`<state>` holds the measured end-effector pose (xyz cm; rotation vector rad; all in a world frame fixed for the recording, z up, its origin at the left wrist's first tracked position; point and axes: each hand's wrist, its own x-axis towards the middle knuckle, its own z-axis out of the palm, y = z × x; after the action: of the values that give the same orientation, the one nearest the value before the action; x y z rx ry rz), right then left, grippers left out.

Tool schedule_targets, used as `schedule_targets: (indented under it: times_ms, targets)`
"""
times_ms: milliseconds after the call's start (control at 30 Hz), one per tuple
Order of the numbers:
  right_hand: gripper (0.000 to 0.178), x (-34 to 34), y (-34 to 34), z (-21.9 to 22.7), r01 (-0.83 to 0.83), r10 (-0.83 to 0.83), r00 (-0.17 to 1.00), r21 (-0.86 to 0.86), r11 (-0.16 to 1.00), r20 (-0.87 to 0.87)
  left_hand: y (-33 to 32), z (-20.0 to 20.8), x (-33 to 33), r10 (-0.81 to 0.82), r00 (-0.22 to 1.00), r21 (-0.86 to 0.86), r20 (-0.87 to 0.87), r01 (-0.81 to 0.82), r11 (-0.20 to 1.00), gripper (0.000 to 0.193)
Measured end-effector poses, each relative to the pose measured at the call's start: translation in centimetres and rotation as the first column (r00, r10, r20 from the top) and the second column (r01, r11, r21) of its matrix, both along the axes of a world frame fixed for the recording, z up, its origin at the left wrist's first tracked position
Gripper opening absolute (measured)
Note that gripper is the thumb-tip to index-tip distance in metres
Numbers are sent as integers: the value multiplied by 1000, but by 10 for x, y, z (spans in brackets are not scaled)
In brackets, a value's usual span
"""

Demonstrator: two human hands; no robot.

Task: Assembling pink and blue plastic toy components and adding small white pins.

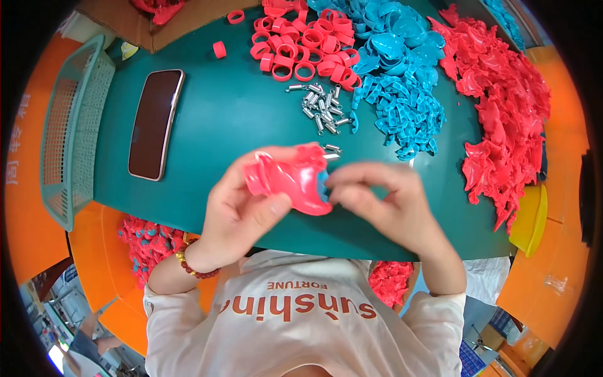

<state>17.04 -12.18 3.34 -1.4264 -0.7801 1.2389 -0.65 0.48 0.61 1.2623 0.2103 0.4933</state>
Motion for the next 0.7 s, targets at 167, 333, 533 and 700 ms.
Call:
schedule_targets:
  times_ms: [167, 333, 533, 700]
  targets:
    - [16, 91, 36, -6, -20, -268, 93, 270, 963, 959, 3, 3, 3, -31, 984, -382, -176, -39, 923, 51]
    - [24, 135, 77, -7, -54, -259, -405, 260, 964, 877, -1, 5, 9, -159, 974, -484, -163, 61, 873, 49]
    - [24, 144, 78, -3, -4, -172, -299, 178, 984, 939, 2, 5, 6, -164, 965, -473, -205, 49, 880, 49]
    - [18, 115, 55, 0, 45, -281, 406, 289, 956, 869, 2, 7, 7, -182, 974, -500, -138, 90, 861, 54]
